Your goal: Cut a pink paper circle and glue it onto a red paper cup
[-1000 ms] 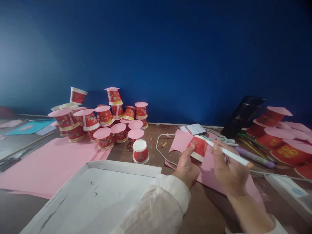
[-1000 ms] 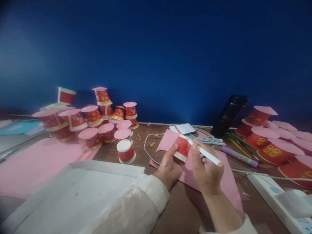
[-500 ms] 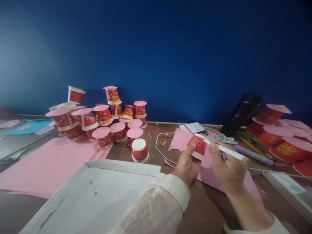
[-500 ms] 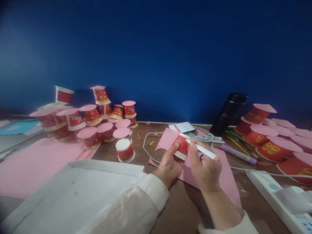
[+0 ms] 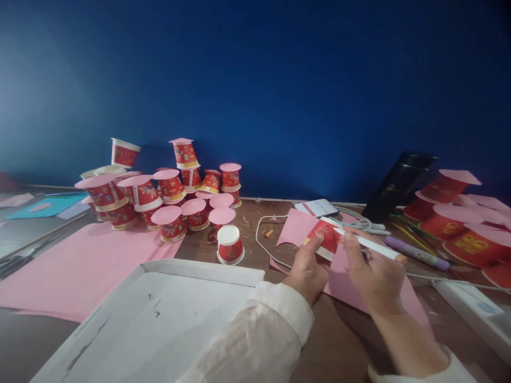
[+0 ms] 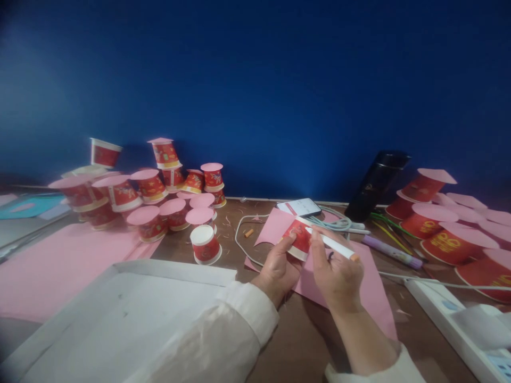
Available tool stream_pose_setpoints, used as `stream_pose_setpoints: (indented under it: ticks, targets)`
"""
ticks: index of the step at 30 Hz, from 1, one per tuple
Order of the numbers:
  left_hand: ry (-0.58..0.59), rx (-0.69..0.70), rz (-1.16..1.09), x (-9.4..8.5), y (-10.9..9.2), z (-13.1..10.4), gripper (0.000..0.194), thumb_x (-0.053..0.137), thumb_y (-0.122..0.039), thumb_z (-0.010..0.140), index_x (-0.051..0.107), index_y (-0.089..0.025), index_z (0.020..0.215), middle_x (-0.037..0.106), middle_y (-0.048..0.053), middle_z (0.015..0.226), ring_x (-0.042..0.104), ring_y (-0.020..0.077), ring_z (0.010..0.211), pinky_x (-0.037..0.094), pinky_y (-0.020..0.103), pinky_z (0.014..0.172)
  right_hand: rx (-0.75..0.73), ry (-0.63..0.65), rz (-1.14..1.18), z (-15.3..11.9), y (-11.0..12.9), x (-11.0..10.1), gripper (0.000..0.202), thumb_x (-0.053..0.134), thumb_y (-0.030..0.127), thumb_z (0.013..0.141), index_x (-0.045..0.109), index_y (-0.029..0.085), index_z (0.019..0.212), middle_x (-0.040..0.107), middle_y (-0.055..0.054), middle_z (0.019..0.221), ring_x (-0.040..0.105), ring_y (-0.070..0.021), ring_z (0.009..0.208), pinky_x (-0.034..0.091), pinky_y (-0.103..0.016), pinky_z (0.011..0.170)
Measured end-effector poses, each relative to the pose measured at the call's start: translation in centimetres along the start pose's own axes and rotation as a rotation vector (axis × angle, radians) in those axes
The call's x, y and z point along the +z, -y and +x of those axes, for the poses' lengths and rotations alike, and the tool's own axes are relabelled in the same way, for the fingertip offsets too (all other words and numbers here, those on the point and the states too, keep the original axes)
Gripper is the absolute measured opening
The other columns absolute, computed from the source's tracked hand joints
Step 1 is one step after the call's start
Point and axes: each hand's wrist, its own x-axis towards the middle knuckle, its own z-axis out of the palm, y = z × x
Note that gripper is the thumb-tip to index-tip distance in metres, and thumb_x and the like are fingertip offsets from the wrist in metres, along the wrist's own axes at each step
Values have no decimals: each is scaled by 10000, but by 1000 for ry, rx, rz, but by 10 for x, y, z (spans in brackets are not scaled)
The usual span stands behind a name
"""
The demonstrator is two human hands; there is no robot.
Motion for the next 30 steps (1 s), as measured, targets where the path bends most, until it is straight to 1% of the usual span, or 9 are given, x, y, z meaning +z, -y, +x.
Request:
stream_pose_setpoints:
  ticks: [3,6,8,11,16,22,30]
  targets:
    - [16,6,-1,0,0,0,304,780,-213,681,723,-135,969,743,91,1004,680,240,1026,502,345,971,-15,-2,2,0,0,0,299,494,385,953,726,210,1021,763,-79,1014,712,-238,978,532,-347,878]
    - [-5,6,0,1,-1,-1,290,770,-200,681,723,-132,959,741,96,1000,680,242,1025,499,342,968,-19,4,-4,-1,-1,1,303,490,387,954,726,210,1020,762,-79,1021,709,-239,986,528,-349,879]
    - [-26,2,4,1,-1,-1,304,779,-201,666,721,-129,955,739,101,1004,678,251,1033,499,343,965,-3,10,-32,-1,-2,1,323,478,408,954,732,218,1013,763,-80,1013,709,-251,978,528,-364,872]
    - [-28,-6,13,0,0,0,337,801,-221,645,717,-134,960,739,101,1008,676,266,1040,503,364,966,14,14,-61,-2,-2,2,335,475,425,949,739,228,1010,765,-79,1003,711,-263,966,527,-380,866]
    - [-16,6,9,-2,0,1,337,805,-220,649,719,-133,962,739,101,1016,672,258,1052,498,354,975,1,8,-35,-2,-2,2,290,499,384,944,734,225,1003,765,-72,1006,711,-247,966,528,-346,853]
    - [-19,3,11,-2,0,2,330,801,-215,653,723,-130,962,744,97,983,675,258,1032,506,354,949,-29,2,-33,-1,-2,2,290,496,372,948,738,213,973,769,-76,988,717,-242,955,523,-341,857]
    - [6,6,14,-3,0,3,310,796,-218,665,727,-133,954,745,94,991,669,256,1049,499,339,956,45,28,-60,-3,-2,2,315,497,412,936,747,224,962,771,-79,977,716,-260,944,523,-350,808]
